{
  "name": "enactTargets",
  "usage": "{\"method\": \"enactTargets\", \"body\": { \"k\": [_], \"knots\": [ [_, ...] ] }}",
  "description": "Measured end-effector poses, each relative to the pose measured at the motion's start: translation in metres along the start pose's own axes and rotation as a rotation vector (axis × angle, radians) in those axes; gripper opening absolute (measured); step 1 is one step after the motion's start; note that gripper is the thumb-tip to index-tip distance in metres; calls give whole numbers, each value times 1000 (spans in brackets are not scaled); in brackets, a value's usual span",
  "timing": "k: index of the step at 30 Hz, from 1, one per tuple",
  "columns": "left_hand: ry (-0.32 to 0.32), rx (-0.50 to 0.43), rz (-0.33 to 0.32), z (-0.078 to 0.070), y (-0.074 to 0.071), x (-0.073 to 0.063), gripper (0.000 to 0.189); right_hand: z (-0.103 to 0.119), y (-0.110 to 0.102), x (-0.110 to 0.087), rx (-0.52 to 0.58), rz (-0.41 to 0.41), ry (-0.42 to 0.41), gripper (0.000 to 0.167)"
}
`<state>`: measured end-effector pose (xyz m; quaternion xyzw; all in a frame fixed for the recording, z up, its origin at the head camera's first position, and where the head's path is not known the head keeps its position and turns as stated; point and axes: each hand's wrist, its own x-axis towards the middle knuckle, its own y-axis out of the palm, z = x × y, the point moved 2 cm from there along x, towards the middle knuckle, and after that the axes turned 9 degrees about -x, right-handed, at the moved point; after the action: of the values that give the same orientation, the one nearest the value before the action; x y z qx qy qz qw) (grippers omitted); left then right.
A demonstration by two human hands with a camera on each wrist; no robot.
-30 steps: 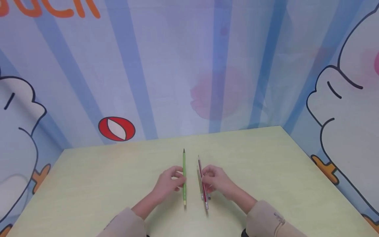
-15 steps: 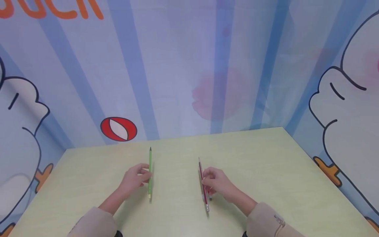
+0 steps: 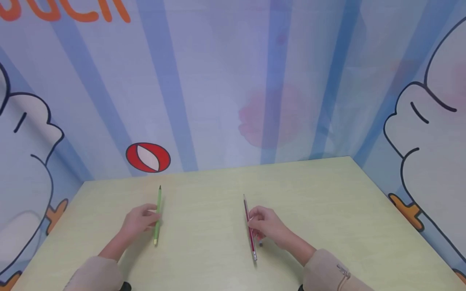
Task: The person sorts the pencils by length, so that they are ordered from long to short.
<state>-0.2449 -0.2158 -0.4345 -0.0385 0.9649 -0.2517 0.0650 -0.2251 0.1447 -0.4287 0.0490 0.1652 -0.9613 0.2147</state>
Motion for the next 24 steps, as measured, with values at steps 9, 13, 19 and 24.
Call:
{"method": "enactTargets", "body": {
  "k": [9,13,19,24],
  "knots": [
    [-11,102,-30,18,-6,0,33,-3,1,0,4,5,11,24],
    [-3,159,-37,22,-8,-2,34,-3,1,0,8,11,8,24],
    [15,197,-51,22,-8,-4,33,-3,2,0,9,21,-1,23],
    [-1,230,-65,24,-7,-4,31,-4,2,2,7,25,-2,24]
  ]
}}
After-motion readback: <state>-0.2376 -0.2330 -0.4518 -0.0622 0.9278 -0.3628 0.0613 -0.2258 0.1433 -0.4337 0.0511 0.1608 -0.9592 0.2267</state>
